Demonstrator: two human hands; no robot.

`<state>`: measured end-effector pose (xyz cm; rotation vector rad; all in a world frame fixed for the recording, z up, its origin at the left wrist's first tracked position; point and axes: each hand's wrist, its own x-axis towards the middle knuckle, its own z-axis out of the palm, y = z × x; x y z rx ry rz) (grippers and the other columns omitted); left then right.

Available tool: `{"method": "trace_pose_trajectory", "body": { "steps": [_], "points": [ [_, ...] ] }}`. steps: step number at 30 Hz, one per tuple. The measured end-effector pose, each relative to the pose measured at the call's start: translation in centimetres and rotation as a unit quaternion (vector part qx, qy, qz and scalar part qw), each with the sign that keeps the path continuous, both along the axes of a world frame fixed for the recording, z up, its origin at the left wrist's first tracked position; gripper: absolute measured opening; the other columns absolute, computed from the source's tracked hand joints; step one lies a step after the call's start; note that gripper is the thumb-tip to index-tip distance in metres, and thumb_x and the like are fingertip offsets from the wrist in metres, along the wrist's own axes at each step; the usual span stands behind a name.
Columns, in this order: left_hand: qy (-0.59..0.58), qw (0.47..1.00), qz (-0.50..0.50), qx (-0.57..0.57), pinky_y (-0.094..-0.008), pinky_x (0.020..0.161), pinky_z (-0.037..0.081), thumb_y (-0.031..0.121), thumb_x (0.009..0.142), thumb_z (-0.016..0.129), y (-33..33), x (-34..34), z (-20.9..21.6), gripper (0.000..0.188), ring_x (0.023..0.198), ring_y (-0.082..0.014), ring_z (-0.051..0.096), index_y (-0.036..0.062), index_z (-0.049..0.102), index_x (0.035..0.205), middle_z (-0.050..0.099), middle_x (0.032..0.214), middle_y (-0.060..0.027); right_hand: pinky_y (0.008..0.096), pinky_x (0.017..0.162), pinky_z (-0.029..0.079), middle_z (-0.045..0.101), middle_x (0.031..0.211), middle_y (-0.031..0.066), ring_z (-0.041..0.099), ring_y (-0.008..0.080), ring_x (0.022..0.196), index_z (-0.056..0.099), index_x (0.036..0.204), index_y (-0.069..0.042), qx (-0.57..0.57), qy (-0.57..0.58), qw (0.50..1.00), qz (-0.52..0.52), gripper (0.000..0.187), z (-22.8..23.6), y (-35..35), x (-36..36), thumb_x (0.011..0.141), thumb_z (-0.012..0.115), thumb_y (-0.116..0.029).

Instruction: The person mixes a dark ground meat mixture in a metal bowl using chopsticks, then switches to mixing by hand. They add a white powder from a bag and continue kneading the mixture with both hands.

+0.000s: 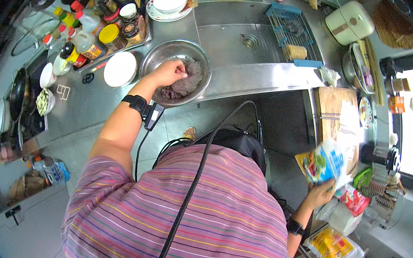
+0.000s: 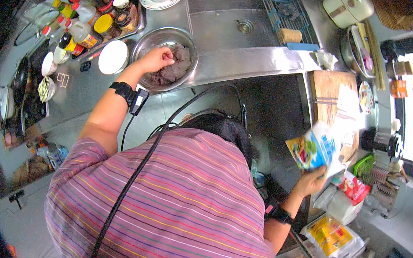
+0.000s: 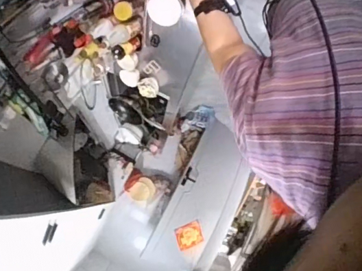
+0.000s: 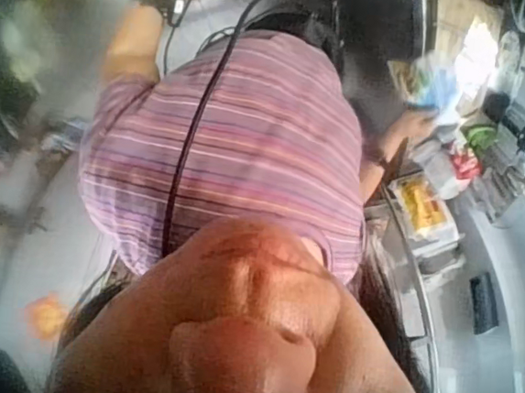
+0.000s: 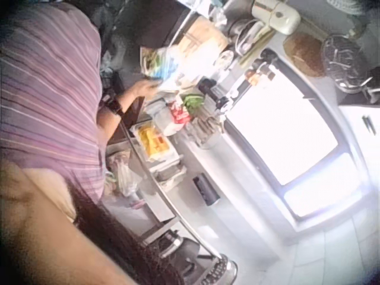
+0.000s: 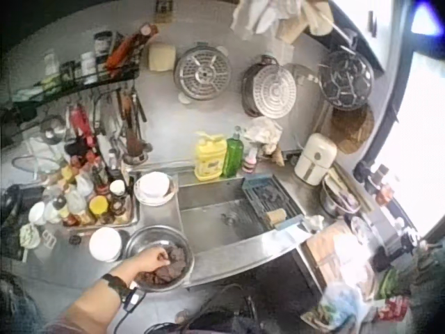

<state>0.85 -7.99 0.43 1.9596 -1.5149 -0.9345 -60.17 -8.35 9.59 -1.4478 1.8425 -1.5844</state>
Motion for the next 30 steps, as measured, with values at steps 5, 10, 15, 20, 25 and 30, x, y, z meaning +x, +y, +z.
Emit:
{"method": "trace_pose_trajectory", "body": {
  "steps": [5,10,15,20,25,30],
  "points": [
    [0.009,0.996,0.07,-0.061,-0.0339,0.069,0.049,0.022,0.083,0.07,2.0,1.3,2.0,0.022,0.075,-0.0228,0.063,0.0029,0.061,0.09,0.066,0.081,-0.0109,0.0352,0.061,0.047,0.066,0.075,0.0153,0.058,0.0182,0.066,0.066,0.096,0.004,-0.064,0.223,0.963,0.135,0.026,3.6,-8.5,10.2,0.095,0.057,-0.02],
    [0.018,0.989,0.111,-0.092,-0.0306,0.072,0.048,0.021,0.086,0.067,4.2,1.3,3.3,0.02,0.076,-0.0164,0.06,0.0024,0.061,0.091,0.065,0.082,-0.0068,0.0438,0.058,0.048,0.063,0.074,0.0179,0.061,0.0386,0.066,0.061,0.085,-0.002,-0.225,0.349,0.853,0.317,0.015,5.8,-12.7,22.4,0.088,0.063,-0.016],
    [-0.021,0.981,0.159,-0.109,-0.038,0.071,0.049,0.023,0.084,0.066,6.3,0.5,4.3,0.022,0.08,-0.0303,0.064,0.0031,0.064,0.092,0.067,0.086,-0.0146,0.0413,0.054,0.048,0.057,0.068,0.0109,0.06,0.0313,0.062,0.056,0.079,-0.006,-0.254,0.426,0.74,0.453,0.013,8.0,-12.2,31.8,0.083,0.065,-0.014],
    [-0.032,0.978,0.176,-0.11,-0.0403,0.073,0.049,0.024,0.084,0.064,7.9,-0.2,4.6,0.022,0.083,-0.0335,0.064,0.0037,0.064,0.092,0.067,0.089,-0.0161,0.0389,0.052,0.048,0.056,0.065,0.007,0.06,0.0273,0.058,0.053,0.076,-0.011,-0.293,0.499,0.662,0.476,0.016,8.4,-11.4,36.6,0.084,0.062,-0.021],
    [-0.044,0.974,0.192,-0.114,-0.0381,0.071,0.049,0.022,0.086,0.064,8.8,-0.7,4.5,0.021,0.079,-0.0312,0.064,0.0018,0.063,0.093,0.066,0.085,-0.0168,0.0375,0.051,0.049,0.058,0.065,0.0063,0.062,0.0257,0.059,0.053,0.076,-0.012,-0.306,0.541,0.608,0.494,0.015,7.4,-11.1,39.0,0.086,0.058,-0.023],
    [-0.044,0.972,0.203,-0.105,-0.0429,0.074,0.049,0.025,0.086,0.062,9.3,-0.7,4.0,0.022,0.086,-0.0352,0.063,0.0049,0.064,0.093,0.067,0.09,-0.016,0.0379,0.05,0.049,0.058,0.063,0.0063,0.062,0.0263,0.056,0.053,0.076,-0.012,-0.308,0.545,0.591,0.509,0.016,6.4,-10.3,40.1,0.086,0.057,-0.024]
  ]
}}
